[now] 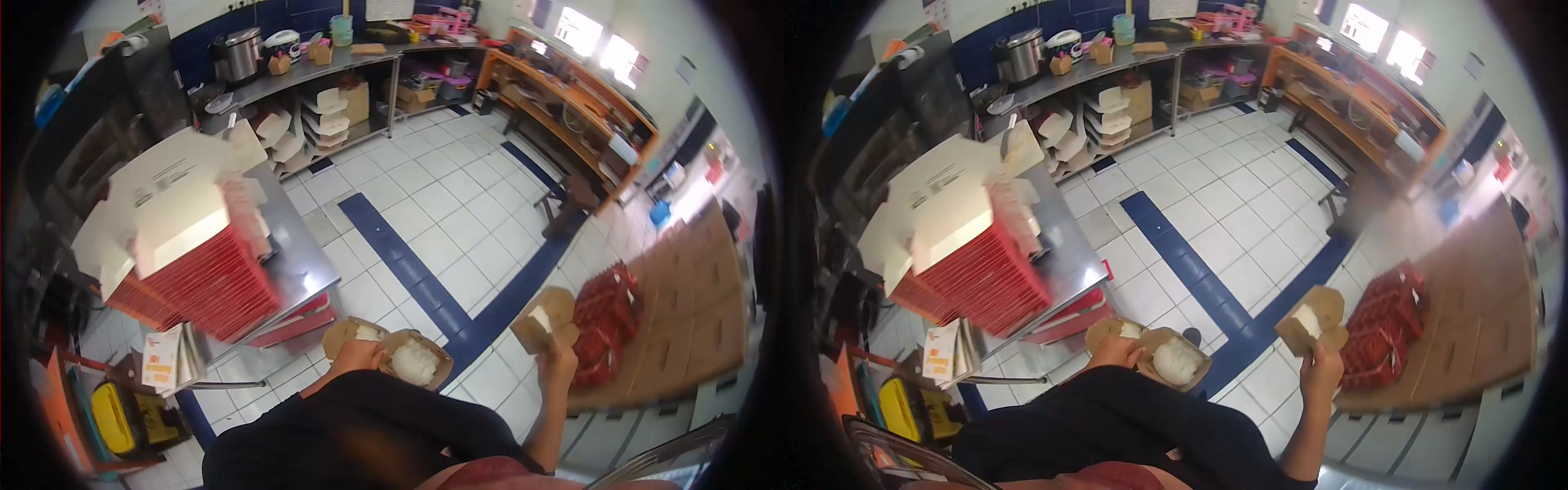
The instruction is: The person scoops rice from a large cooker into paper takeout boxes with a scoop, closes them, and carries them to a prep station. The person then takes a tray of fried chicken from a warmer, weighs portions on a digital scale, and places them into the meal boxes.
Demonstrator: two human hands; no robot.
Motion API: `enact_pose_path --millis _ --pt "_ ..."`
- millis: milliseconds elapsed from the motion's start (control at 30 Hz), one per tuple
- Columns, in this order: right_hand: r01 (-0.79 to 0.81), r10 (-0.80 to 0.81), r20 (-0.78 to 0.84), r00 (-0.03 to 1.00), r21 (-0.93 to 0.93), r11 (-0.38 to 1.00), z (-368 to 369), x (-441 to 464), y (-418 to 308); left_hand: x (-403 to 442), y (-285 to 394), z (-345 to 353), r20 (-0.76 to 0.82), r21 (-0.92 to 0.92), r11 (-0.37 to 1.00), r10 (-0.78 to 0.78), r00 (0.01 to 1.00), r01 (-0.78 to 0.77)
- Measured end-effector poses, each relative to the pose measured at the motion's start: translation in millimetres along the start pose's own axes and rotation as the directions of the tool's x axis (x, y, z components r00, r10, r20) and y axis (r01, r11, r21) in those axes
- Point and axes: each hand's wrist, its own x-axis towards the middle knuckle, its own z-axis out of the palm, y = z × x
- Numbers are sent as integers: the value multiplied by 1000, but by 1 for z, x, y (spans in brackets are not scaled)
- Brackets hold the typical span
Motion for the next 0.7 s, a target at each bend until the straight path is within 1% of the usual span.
enact_pose_path --millis 33,67,100,133,200,233,300,333,367,400,433,467,533,600,633,667,700 --pt "18 -18 10 1000 30 999 22 39 5 38 -7 7 -50 -44 999 -24 998 21" --pt "-8 6 31 1000 78 997 40 63 14 73 -6 15 -92 -103 994 -47 995 37" --pt "-16 15 7 1000 125 992 65 95 22 113 -6 13 2 -85 990 -112 994 111" --pt "-22 22 -1 1000 162 987 87 130 31 158 1 1 -71 -61 990 -130 989 125" --pt "-41 19 93 995 240 970 116 180 53 218 27 -17 -134 -36 978 -210 968 207" --pt "-82 43 177 983 220 972 120 206 68 252 36 -26 -146 -77 975 -217 965 208" --pt "-183 105 327 939 215 959 150 252 77 316 32 -55 -188 -103 973 -225 956 209" --pt "-164 101 348 932 159 974 168 274 92 347 26 -67 -205 -88 973 -226 952 212" --pt "-198 117 374 920 187 962 211 282 132 383 22 -76 -228 -71 974 -226 947 216" --pt "-109 86 427 900 27 994 209 318 123 421 16 -88 -259 -54 974 -224 940 218" --pt "-65 60 415 908 -1 998 227 346 133 457 11 -98 -275 -37 980 -199 941 196" --pt "-25 53 447 893 -69 997 246 372 146 485 7 -108 -296 -41 976 -218 930 216" --pt "-15 76 462 884 -135 991 285 447 152 556 -5 -125 -348 -61 969 -247 904 241" --pt "105 -27 487 873 -133 986 339 533 182 616 -15 -133 -391 -65 932 -352 851 356" --pt "156 -83 488 869 -110 982 380 584 189 648 -25 -150 -426 -49 910 -392 815 412" --pt "322 -194 607 770 -108 941 402 645 182 670 -34 -162 -467 -41 890 -419 779 455" --pt "300 -207 559 803 -79 951 425 699 169 691 -43 -174 -511 -33 868 -440 738 495"
